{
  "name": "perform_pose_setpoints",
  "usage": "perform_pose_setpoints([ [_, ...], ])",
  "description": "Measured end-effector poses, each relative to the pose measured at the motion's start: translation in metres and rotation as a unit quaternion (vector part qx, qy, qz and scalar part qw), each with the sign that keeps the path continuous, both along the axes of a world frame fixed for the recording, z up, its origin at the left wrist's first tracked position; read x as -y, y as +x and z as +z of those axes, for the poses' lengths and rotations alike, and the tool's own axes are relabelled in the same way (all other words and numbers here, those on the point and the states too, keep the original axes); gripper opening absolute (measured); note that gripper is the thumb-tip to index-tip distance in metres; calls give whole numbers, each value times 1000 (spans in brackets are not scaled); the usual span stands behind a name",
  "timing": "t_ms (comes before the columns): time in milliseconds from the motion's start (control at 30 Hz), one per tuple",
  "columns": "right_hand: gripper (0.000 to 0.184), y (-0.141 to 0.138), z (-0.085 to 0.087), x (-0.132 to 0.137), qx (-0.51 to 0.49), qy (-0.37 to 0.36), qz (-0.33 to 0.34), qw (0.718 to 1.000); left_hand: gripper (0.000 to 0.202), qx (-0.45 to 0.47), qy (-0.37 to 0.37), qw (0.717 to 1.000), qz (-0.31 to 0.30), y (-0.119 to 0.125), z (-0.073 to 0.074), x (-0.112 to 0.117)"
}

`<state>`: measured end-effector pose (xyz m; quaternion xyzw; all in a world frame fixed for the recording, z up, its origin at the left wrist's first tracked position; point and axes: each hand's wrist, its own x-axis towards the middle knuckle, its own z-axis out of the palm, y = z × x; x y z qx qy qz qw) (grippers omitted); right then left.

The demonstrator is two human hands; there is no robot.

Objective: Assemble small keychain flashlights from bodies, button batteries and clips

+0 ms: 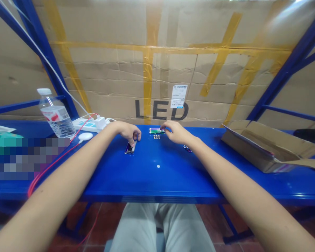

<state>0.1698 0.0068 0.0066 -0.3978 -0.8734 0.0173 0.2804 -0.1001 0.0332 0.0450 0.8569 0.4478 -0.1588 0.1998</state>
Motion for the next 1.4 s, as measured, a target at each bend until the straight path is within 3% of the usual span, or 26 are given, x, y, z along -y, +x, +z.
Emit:
perform_pose_setpoints([
  [300,28,6,0,-4,7,-5,-16,1000,40,33,0,999,25,7,-5,2],
  [533,27,6,1,-3,12,2,-16,1000,42,79,-6,996,40,9,-18,-8],
  [800,25,3,6,3,32,0,-22,999,32,148,59,987,8,33,-27,2],
  [900,20,-2,13,16,72,-47,-25,996,28,164,91,982,5,49,-31,14],
  [1000,27,-13,15,28,148,-116,-45,981,29,171,125,977,14,60,-33,22],
  [1100,26,-25,7,32,177,-118,-49,976,26,168,143,975,15,61,-34,24],
  [1233,8,-30,0,31,213,-137,-37,967,18,173,134,976,4,56,-34,20],
  [1400,12,-9,23,33,254,-221,-81,938,22,176,110,978,10,53,-33,18],
])
